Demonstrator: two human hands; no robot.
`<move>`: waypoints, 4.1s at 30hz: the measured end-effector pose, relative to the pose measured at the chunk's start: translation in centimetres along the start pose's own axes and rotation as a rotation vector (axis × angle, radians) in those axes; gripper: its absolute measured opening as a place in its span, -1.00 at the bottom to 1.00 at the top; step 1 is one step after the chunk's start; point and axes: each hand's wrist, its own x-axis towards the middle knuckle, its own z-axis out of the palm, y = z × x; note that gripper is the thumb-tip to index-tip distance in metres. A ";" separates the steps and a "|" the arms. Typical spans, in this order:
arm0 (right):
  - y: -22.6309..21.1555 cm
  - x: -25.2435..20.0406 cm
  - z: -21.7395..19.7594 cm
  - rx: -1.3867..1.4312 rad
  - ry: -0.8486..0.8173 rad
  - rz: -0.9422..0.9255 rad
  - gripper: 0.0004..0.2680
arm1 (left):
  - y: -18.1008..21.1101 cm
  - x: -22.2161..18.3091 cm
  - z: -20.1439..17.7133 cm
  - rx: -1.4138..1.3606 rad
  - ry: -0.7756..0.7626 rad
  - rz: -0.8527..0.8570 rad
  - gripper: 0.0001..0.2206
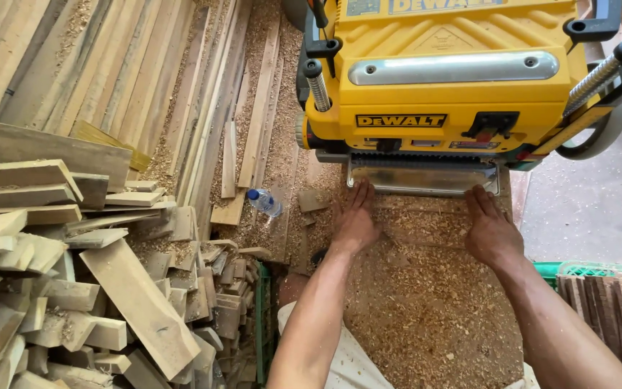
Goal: Feeding wooden boards into a thickness planer to smooth and level their surfaces.
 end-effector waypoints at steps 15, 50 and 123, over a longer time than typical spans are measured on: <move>-0.3 -0.3 0.0 -0.037 0.020 -0.007 -0.32 | -0.9 0.6 2.2 0.005 0.078 0.032 -0.15; 14.6 -34.8 -10.6 0.058 1.129 0.298 -0.73 | 34.1 -10.9 13.4 -0.699 -0.109 0.782 -0.43; -13.5 -16.9 -14.1 1.432 -0.238 0.349 -0.28 | 8.3 -19.6 -6.3 -1.165 0.139 -0.142 -0.15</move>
